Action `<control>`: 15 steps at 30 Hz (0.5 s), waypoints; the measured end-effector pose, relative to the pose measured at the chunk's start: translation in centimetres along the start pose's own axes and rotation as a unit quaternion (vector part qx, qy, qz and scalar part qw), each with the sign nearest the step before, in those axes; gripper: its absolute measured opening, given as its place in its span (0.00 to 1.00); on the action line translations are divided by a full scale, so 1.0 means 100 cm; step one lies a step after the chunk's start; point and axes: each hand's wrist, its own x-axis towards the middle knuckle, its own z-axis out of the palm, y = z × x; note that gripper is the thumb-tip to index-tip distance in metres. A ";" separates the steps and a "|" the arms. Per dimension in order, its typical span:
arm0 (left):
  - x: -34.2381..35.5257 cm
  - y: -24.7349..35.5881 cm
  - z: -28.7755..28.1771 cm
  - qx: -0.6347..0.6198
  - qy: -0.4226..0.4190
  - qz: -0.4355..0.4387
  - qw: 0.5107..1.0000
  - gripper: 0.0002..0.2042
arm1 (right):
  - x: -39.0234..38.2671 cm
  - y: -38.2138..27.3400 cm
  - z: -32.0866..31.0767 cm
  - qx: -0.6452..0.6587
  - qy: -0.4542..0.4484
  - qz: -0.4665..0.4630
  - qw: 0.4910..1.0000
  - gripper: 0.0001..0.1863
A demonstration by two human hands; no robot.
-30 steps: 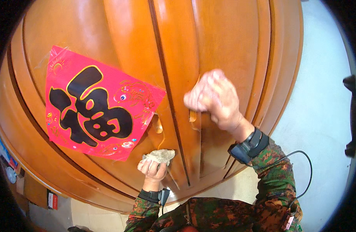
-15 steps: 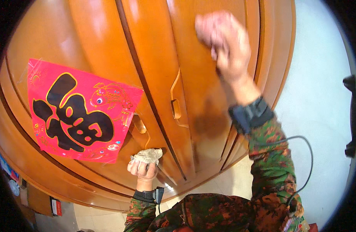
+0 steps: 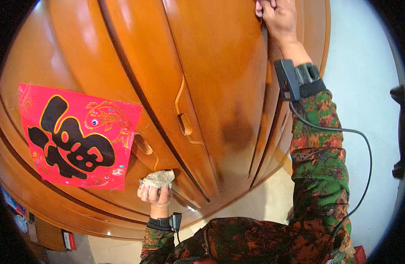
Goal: The person wipes the surface of a wooden cabinet using two cloths, one in each hand. They move the cloths in circular and back-and-forth motions across the cabinet doors, including around a red decorative paper.
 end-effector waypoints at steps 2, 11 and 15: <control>0.000 0.000 0.002 -0.002 0.015 -0.002 1.000 0.06 | -0.019 0.005 -0.003 0.003 0.000 0.016 1.000 0.12; -0.001 0.000 0.004 0.006 0.025 0.007 1.000 0.09 | -0.259 -0.150 -0.069 0.130 0.025 0.443 0.887 0.13; -0.002 0.000 0.003 0.014 0.020 0.011 1.000 0.08 | -0.335 -0.217 -0.070 0.019 0.084 0.518 0.851 0.13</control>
